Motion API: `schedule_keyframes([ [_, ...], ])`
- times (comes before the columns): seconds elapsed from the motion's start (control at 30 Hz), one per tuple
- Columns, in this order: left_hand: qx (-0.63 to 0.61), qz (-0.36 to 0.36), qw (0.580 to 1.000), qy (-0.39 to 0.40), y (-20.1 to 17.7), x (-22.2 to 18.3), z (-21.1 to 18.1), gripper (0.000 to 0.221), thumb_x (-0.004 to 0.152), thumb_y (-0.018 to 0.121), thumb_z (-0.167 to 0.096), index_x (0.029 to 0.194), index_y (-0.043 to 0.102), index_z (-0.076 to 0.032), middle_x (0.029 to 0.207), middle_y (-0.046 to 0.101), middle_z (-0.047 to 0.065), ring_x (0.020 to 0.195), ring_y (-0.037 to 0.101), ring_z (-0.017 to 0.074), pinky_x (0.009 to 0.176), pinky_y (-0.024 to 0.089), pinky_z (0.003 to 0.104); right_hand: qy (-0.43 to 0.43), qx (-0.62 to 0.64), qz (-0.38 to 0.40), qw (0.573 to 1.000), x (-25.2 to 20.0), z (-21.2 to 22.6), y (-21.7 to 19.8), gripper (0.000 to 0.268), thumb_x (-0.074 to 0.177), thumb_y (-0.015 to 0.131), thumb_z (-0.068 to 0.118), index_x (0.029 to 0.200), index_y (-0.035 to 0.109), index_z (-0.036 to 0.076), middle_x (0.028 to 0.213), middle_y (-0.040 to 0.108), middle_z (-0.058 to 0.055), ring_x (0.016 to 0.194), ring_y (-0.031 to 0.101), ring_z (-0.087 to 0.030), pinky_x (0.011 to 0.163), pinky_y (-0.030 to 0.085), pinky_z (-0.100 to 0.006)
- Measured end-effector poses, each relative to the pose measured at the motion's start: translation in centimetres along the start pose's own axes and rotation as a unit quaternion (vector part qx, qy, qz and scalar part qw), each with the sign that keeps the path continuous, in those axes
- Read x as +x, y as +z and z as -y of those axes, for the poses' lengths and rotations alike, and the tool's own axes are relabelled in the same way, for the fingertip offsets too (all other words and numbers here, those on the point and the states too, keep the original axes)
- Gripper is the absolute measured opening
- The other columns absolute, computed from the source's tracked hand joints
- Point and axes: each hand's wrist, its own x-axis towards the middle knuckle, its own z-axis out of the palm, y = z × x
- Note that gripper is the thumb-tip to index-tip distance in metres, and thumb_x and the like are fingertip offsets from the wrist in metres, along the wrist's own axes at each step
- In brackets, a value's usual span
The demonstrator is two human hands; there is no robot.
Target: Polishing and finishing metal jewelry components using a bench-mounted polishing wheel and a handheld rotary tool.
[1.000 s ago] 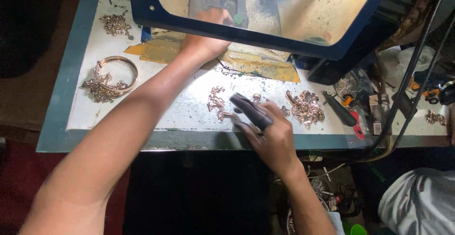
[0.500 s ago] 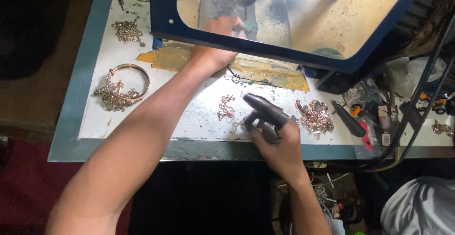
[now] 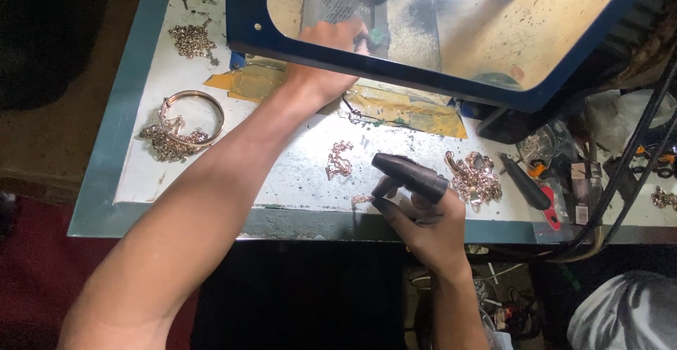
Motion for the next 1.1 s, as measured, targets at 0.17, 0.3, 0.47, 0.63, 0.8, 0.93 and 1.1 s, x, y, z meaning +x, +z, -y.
schedule_keyframes([
  [0.17, -0.003, 0.000, 1.000, -0.015, -0.3, -0.1, -0.1, 0.020, 0.096, 0.054, -0.014, 0.105, 0.072, -0.011, 0.065, 0.067, 0.009, 0.053, 0.063, 0.0254, 0.043, 0.050, 0.040, -0.008, 0.078, 0.041, 0.996, 0.7, 1.4, 0.5, 0.045, 0.092, 0.069, -0.001, 0.134, 0.056, -0.007, 0.109, 0.072, -0.019, 0.100, 0.075, -0.029, 0.084, 0.070, -0.035],
  [0.3, -0.014, -0.005, 1.000, -0.016, -0.4, -0.1, 0.0, 0.023, 0.095, 0.055, -0.013, 0.109, 0.073, -0.012, 0.060, 0.065, 0.006, 0.049, 0.062, 0.0218, 0.039, 0.050, 0.037, -0.029, 0.056, 0.056, 0.996, 1.3, 2.0, 1.0, 0.043, 0.096, 0.064, -0.005, 0.138, 0.055, -0.001, 0.126, 0.069, -0.019, 0.115, 0.073, -0.031, 0.106, 0.066, -0.041],
  [0.47, -0.014, -0.018, 1.000, -0.015, 0.1, 0.0, 0.3, 0.022, 0.094, 0.057, -0.010, 0.108, 0.074, -0.009, 0.068, 0.071, 0.010, 0.054, 0.068, 0.0242, 0.044, 0.055, 0.037, -0.013, -0.178, 0.054, 0.983, 3.4, 3.0, 1.8, 0.049, 0.093, 0.071, 0.006, 0.139, 0.059, 0.019, 0.113, 0.077, -0.004, 0.107, 0.075, -0.017, 0.084, 0.069, -0.030],
  [0.63, 0.032, -0.025, 0.999, -0.009, 0.3, 0.3, 0.5, 0.018, 0.094, 0.059, -0.013, 0.106, 0.073, -0.012, 0.064, 0.068, 0.008, 0.051, 0.065, 0.0245, 0.040, 0.051, 0.039, -0.083, -0.291, 0.129, 0.944, 5.0, 1.1, 2.6, 0.075, 0.086, 0.083, 0.011, 0.151, 0.047, 0.020, 0.108, 0.077, -0.012, 0.089, 0.076, -0.020, 0.079, 0.061, -0.035],
  [0.8, 0.028, -0.014, 0.999, -0.005, -0.1, 0.1, 0.1, 0.018, 0.097, 0.056, -0.012, 0.104, 0.073, -0.011, 0.061, 0.065, 0.006, 0.051, 0.064, 0.0243, 0.041, 0.049, 0.039, -0.063, -0.249, 0.148, 0.955, 5.3, 2.0, 2.8, 0.068, 0.086, 0.078, -0.001, 0.146, 0.052, 0.017, 0.104, 0.076, -0.009, 0.082, 0.077, -0.018, 0.077, 0.069, -0.027],
  [0.93, 0.032, -0.008, 0.999, -0.012, 0.0, 0.2, 0.2, 0.018, 0.096, 0.056, -0.012, 0.103, 0.073, -0.012, 0.062, 0.065, 0.006, 0.050, 0.063, 0.0234, 0.040, 0.048, 0.038, -0.048, -0.180, 0.105, 0.977, 5.9, 3.1, 2.0, 0.064, 0.083, 0.077, -0.002, 0.141, 0.059, 0.020, 0.104, 0.078, 0.001, 0.120, 0.071, -0.016, 0.111, 0.047, -0.034],
  [1.1, 0.041, 0.000, 0.999, -0.023, -0.1, 0.3, 0.0, 0.020, 0.098, 0.054, -0.015, 0.105, 0.072, -0.011, 0.069, 0.069, 0.010, 0.057, 0.066, 0.0290, 0.045, 0.051, 0.041, 0.015, 0.082, 0.058, 0.995, 6.7, 4.1, 1.9, 0.045, 0.090, 0.072, -0.004, 0.133, 0.060, -0.003, 0.133, 0.069, -0.018, 0.101, 0.075, -0.021, 0.096, 0.066, -0.033],
])
